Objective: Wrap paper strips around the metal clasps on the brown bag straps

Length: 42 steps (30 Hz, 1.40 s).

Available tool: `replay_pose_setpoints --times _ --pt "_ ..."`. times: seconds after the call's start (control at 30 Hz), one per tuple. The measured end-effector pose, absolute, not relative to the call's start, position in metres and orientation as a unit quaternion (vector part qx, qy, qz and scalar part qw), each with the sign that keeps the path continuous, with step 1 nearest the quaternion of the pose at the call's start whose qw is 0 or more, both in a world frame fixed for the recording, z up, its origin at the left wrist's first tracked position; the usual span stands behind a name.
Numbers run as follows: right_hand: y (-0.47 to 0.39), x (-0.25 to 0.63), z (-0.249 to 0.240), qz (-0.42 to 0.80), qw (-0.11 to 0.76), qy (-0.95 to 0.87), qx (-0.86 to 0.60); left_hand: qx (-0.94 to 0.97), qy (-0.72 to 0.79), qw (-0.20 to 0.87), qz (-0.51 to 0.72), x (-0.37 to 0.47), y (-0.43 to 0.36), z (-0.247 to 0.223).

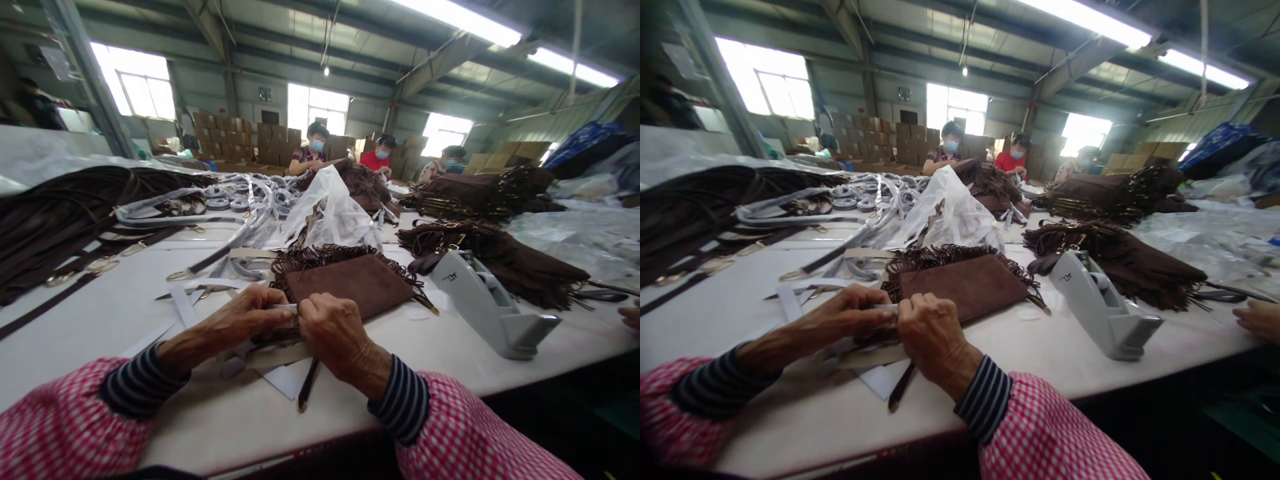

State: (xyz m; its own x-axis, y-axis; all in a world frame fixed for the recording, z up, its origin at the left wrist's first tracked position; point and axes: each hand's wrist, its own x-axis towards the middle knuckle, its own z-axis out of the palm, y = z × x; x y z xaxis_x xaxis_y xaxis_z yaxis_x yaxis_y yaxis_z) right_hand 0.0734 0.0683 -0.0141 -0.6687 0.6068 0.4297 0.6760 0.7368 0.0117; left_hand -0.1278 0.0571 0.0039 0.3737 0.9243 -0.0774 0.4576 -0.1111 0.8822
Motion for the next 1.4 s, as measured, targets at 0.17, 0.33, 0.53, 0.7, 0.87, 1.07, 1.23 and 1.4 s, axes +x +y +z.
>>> replay_pose_setpoints --times 0.17,0.33,0.53,0.7,0.87,1.07,1.23,1.4 --pt "0.075 0.079 -0.021 -0.044 0.228 -0.923 -0.306 0.686 0.487 0.47 0.268 -0.133 0.052 -0.003" --pt "0.071 0.093 -0.015 0.179 0.324 -0.868 -0.331 0.691 0.467 0.474 0.284 -0.136 0.044 0.0" --pt "0.058 0.083 -0.012 0.111 0.264 -0.895 -0.343 0.654 0.466 0.52 0.291 -0.131 0.043 0.004" --pt "0.06 0.075 -0.02 0.094 0.259 -0.895 -0.352 0.62 0.477 0.565 0.261 -0.135 0.048 0.005" --pt "0.061 0.078 -0.023 0.105 0.261 -0.899 -0.334 0.665 0.492 0.52 0.213 -0.142 0.058 0.014" --pt "0.059 0.074 -0.02 0.211 0.325 -0.851 -0.354 0.685 0.492 0.487 0.227 -0.141 0.069 0.014" --pt "0.07 0.063 -0.016 0.428 0.344 -0.776 -0.311 0.691 0.493 0.46 0.262 -0.133 0.064 0.019" --pt "0.083 0.054 -0.026 0.466 0.35 -0.742 -0.331 0.701 0.515 0.454 0.194 -0.152 0.059 0.033"
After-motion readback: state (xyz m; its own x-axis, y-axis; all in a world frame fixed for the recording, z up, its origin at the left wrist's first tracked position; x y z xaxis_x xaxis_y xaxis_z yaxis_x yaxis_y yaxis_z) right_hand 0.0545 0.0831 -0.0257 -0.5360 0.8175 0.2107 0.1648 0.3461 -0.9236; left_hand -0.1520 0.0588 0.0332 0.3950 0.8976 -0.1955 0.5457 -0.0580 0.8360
